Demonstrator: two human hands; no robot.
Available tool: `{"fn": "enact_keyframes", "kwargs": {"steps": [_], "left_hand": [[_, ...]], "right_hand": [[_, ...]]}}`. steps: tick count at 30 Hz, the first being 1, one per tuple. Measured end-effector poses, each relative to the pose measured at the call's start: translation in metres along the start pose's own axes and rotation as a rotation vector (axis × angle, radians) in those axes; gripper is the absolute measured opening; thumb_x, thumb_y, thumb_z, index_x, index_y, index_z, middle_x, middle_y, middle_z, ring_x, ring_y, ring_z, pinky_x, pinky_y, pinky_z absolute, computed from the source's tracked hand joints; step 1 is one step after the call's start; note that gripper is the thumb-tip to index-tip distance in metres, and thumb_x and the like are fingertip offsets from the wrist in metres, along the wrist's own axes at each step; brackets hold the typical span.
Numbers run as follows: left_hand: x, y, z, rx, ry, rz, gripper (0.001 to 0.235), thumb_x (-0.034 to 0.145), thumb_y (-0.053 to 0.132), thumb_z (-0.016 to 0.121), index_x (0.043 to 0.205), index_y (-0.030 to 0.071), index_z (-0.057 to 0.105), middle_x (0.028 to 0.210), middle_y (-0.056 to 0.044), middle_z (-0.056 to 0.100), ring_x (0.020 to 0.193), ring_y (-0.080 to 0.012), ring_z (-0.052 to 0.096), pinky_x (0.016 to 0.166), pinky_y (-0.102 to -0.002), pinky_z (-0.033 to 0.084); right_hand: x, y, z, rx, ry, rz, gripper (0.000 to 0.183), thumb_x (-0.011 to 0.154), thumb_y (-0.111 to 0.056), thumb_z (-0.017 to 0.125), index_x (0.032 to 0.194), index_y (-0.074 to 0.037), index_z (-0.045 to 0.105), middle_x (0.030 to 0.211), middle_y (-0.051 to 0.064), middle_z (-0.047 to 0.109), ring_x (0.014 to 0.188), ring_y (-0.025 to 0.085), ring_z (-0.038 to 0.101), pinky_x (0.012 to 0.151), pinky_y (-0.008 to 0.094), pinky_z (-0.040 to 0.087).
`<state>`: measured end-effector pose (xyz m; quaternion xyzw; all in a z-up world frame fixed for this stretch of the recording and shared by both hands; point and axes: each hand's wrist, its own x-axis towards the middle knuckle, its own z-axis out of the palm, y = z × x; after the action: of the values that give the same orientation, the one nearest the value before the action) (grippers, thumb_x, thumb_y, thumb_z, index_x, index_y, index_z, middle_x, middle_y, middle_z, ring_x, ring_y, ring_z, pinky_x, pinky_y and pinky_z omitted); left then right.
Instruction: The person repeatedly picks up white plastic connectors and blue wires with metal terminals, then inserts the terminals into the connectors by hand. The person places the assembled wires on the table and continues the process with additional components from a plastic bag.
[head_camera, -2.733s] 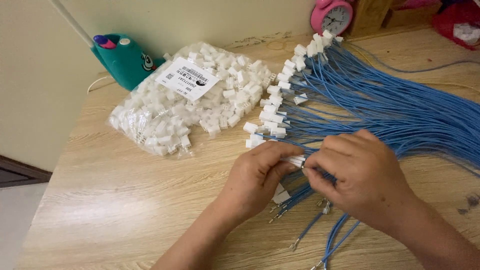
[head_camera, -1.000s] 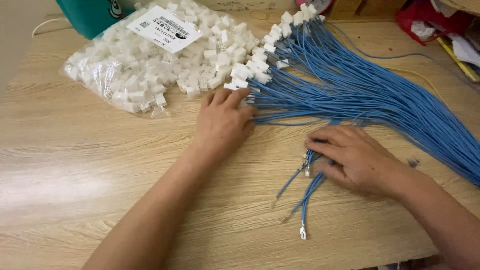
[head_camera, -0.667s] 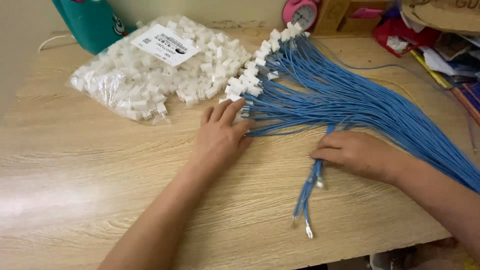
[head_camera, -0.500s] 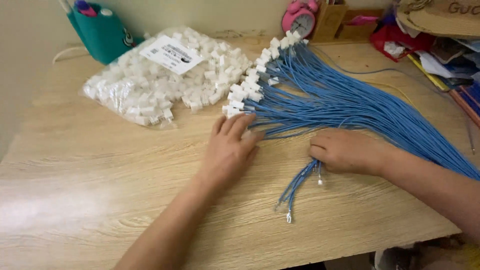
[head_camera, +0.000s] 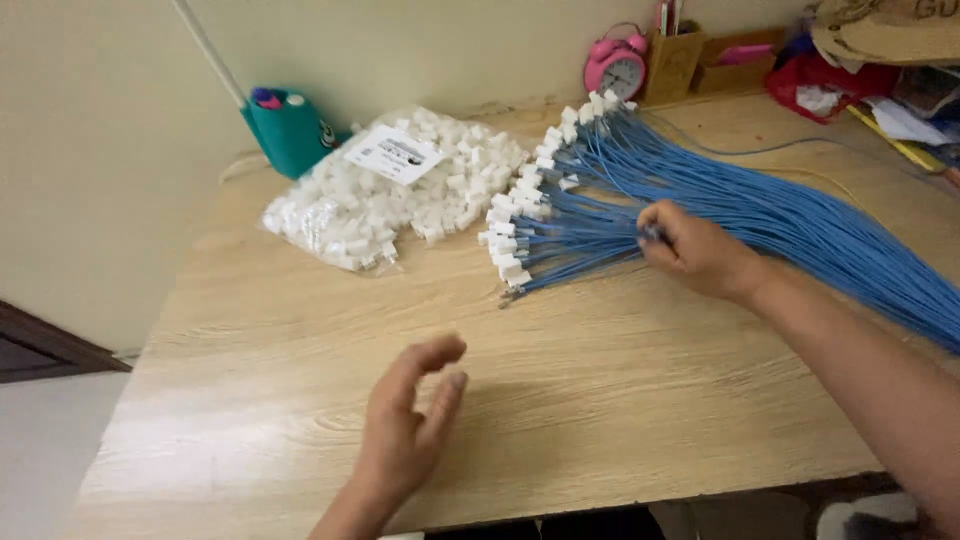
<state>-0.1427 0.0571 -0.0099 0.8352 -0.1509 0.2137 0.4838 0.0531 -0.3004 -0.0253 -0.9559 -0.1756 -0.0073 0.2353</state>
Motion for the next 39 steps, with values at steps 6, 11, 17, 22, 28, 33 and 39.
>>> {"fn": "enact_keyframes", "kwargs": {"steps": [6,11,17,22,28,33,39], "left_hand": [[0.086,0.027,-0.021,-0.467,0.101,0.074,0.06,0.105,0.038,0.028,0.146,-0.005,0.024,0.138,-0.033,0.045,0.135,-0.0444,0.038,0.112,-0.056,0.028],[0.152,0.05,0.04,-0.519,0.101,-0.174,0.075,0.096,0.058,0.024,0.149,0.006,0.028,0.154,-0.024,0.028,0.147,-0.0401,0.01,0.117,-0.056,0.003],[0.15,0.012,0.144,-0.529,-0.134,0.203,0.053,0.109,0.041,0.027,0.131,0.004,0.056,0.135,-0.024,0.053,0.138,-0.0369,0.042,0.12,-0.049,0.027],[0.155,0.0,0.061,-0.41,-0.132,0.115,0.057,0.105,0.043,0.018,0.133,0.013,0.057,0.133,-0.013,0.059,0.134,-0.0305,0.047,0.113,-0.044,0.036],[0.105,-0.02,0.032,0.45,-0.459,-0.435,0.028,0.085,0.043,0.068,0.095,0.018,0.075,0.09,0.0,0.074,0.073,-0.0131,0.067,0.065,-0.029,0.054],[0.091,-0.05,0.066,0.6,-0.379,-0.194,0.038,0.082,0.046,0.065,0.105,0.015,0.063,0.1,-0.01,0.063,0.094,-0.0357,0.057,0.071,-0.05,0.049],[0.076,-0.077,0.085,0.681,-0.186,0.049,0.02,0.079,0.034,0.071,0.088,0.016,0.074,0.08,-0.002,0.061,0.076,-0.0249,0.066,0.061,-0.035,0.054]], "right_hand": [[0.011,-0.031,-0.021,0.195,-0.021,-0.071,0.028,0.1,-0.033,0.052,0.092,-0.008,0.062,0.078,0.014,0.072,0.077,0.03,0.069,0.076,0.043,0.053],[0.005,-0.056,-0.011,0.042,-0.082,-0.183,0.022,0.096,-0.028,0.052,0.098,-0.008,0.062,0.094,0.02,0.071,0.095,0.038,0.067,0.081,0.048,0.053],[0.021,-0.034,0.01,0.005,-0.014,-0.136,0.023,0.091,-0.021,0.053,0.11,-0.009,0.062,0.098,0.02,0.069,0.096,0.041,0.065,0.082,0.053,0.053],[-0.002,-0.049,-0.014,-0.059,-0.092,-0.266,0.023,0.091,-0.021,0.05,0.11,-0.012,0.06,0.1,0.017,0.068,0.102,0.038,0.062,0.087,0.049,0.051],[-0.017,-0.027,0.013,-0.121,-0.322,-0.503,0.034,0.076,-0.016,0.07,0.108,-0.026,0.07,0.098,-0.005,0.071,0.095,0.017,0.062,0.086,0.037,0.046],[-0.026,-0.028,-0.001,0.072,-0.497,-0.428,0.043,0.082,-0.017,0.063,0.125,-0.019,0.067,0.129,0.001,0.063,0.122,0.017,0.055,0.106,0.034,0.036],[0.017,-0.064,0.042,-0.163,-0.107,-0.435,0.018,0.085,-0.028,0.066,0.103,-0.025,0.069,0.1,-0.006,0.066,0.099,0.018,0.065,0.088,0.034,0.051]]}}
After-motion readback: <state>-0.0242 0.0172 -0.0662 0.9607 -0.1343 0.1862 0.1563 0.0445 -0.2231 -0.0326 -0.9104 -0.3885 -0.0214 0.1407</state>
